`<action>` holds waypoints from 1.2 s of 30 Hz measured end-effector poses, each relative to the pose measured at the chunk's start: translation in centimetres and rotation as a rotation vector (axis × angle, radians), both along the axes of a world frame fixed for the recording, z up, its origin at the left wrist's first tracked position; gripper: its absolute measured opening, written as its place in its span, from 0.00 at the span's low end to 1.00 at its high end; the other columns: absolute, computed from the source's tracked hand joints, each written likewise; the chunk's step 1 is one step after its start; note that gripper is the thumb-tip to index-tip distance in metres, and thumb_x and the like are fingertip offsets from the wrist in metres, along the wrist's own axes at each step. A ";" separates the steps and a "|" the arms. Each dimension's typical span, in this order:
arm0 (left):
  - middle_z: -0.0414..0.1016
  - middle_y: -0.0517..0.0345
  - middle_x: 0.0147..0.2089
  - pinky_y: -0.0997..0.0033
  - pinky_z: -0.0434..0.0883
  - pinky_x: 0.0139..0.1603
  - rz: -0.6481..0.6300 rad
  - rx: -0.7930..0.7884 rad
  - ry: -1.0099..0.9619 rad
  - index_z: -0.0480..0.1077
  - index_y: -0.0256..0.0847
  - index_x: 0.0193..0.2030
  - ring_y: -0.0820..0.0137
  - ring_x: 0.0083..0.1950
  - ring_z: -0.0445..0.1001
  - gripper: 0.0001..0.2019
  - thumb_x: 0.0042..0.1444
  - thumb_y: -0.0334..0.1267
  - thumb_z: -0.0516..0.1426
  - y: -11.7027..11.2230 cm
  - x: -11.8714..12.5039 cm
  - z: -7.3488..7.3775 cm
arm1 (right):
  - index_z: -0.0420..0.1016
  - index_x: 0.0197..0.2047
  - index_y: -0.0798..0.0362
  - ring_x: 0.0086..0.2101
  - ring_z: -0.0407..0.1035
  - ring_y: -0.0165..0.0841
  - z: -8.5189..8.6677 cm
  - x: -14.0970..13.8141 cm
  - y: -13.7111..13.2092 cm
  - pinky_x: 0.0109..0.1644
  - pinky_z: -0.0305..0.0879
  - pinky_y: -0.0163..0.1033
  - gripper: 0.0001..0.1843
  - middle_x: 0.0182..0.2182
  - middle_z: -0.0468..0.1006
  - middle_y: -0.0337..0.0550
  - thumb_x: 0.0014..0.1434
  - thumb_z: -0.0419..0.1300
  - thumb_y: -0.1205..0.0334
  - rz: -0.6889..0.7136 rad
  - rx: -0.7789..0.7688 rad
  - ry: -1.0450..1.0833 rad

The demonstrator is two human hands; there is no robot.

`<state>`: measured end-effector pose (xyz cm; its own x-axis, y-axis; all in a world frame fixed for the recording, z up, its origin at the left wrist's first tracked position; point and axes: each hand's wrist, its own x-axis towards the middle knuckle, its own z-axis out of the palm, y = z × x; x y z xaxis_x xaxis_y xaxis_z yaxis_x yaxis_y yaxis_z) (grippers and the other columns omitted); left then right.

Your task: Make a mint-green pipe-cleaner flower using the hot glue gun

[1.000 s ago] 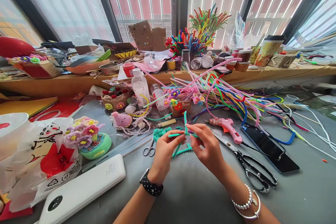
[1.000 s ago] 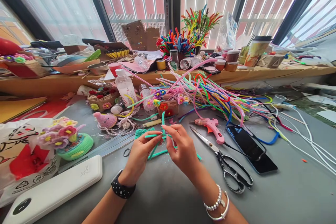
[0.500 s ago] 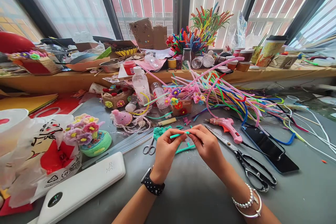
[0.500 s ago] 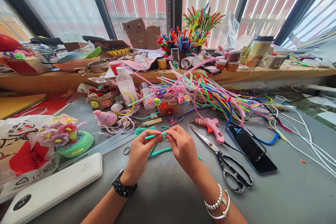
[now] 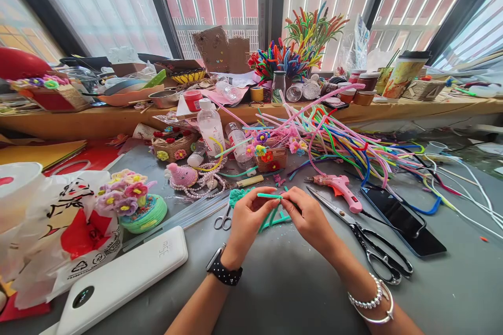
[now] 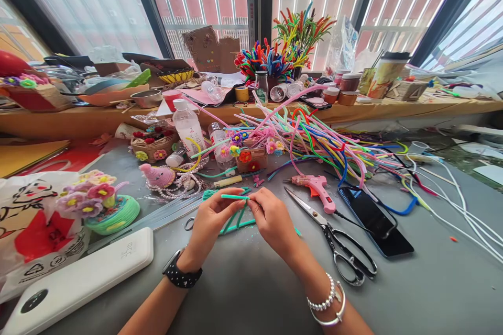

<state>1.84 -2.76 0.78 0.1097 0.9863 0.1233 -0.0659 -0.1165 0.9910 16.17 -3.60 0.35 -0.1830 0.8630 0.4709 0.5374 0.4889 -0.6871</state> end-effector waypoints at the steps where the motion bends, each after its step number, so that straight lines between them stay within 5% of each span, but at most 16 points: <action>1: 0.76 0.56 0.33 0.71 0.69 0.38 -0.041 -0.053 -0.036 0.73 0.39 0.36 0.68 0.36 0.74 0.12 0.42 0.38 0.62 0.1 -0.1 0.0 | 0.69 0.31 0.53 0.30 0.64 0.30 0.0 0.0 0.0 0.33 0.59 0.33 0.09 0.27 0.69 0.41 0.59 0.50 0.67 -0.012 0.000 0.012; 6: 0.75 0.58 0.29 0.73 0.69 0.35 -0.107 -0.174 -0.044 0.72 0.37 0.31 0.72 0.30 0.72 0.10 0.41 0.37 0.63 0.3 -0.2 0.3 | 0.69 0.31 0.53 0.30 0.64 0.30 0.3 0.2 -0.1 0.34 0.59 0.33 0.10 0.27 0.69 0.40 0.60 0.49 0.66 -0.023 -0.024 0.033; 17: 0.69 0.64 0.25 0.77 0.64 0.29 -0.190 -0.187 -0.109 0.64 0.38 0.32 0.76 0.27 0.68 0.15 0.38 0.37 0.64 0.3 -0.1 0.2 | 0.68 0.28 0.54 0.26 0.61 0.27 0.4 -0.1 -0.2 0.30 0.55 0.31 0.12 0.23 0.67 0.37 0.60 0.49 0.60 -0.021 -0.061 0.123; 28: 0.68 0.63 0.23 0.78 0.62 0.29 -0.367 -0.221 0.033 0.68 0.34 0.24 0.78 0.26 0.65 0.09 0.40 0.36 0.63 0.5 -0.9 1.2 | 0.58 0.23 0.53 0.22 0.50 0.25 0.8 -0.1 -0.5 0.25 0.48 0.32 0.16 0.19 0.55 0.33 0.59 0.48 0.54 0.016 -0.301 0.375; 32: 0.70 0.60 0.27 0.76 0.66 0.34 -0.391 -0.116 0.068 0.70 0.36 0.25 0.75 0.31 0.68 0.06 0.40 0.34 0.62 0.6 -1.0 0.9 | 0.55 0.22 0.53 0.20 0.44 0.24 0.5 -0.2 -0.4 0.22 0.42 0.32 0.18 0.18 0.49 0.31 0.58 0.49 0.51 0.088 -0.423 0.544; 36: 0.72 0.57 0.29 0.74 0.68 0.35 -0.320 0.177 0.268 0.72 0.37 0.25 0.73 0.32 0.70 0.03 0.46 0.34 0.59 0.7 -1.4 0.5 | 0.53 0.21 0.53 0.19 0.40 0.23 0.6 -0.4 -0.5 0.21 0.38 0.33 0.19 0.18 0.45 0.30 0.57 0.51 0.51 0.191 -0.535 0.663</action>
<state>0.46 -2.01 1.28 0.4570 0.8637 0.2127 0.1297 -0.3012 0.9447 15.79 -4.14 0.93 -0.1792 0.9812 0.0721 -0.1129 0.0523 -0.9922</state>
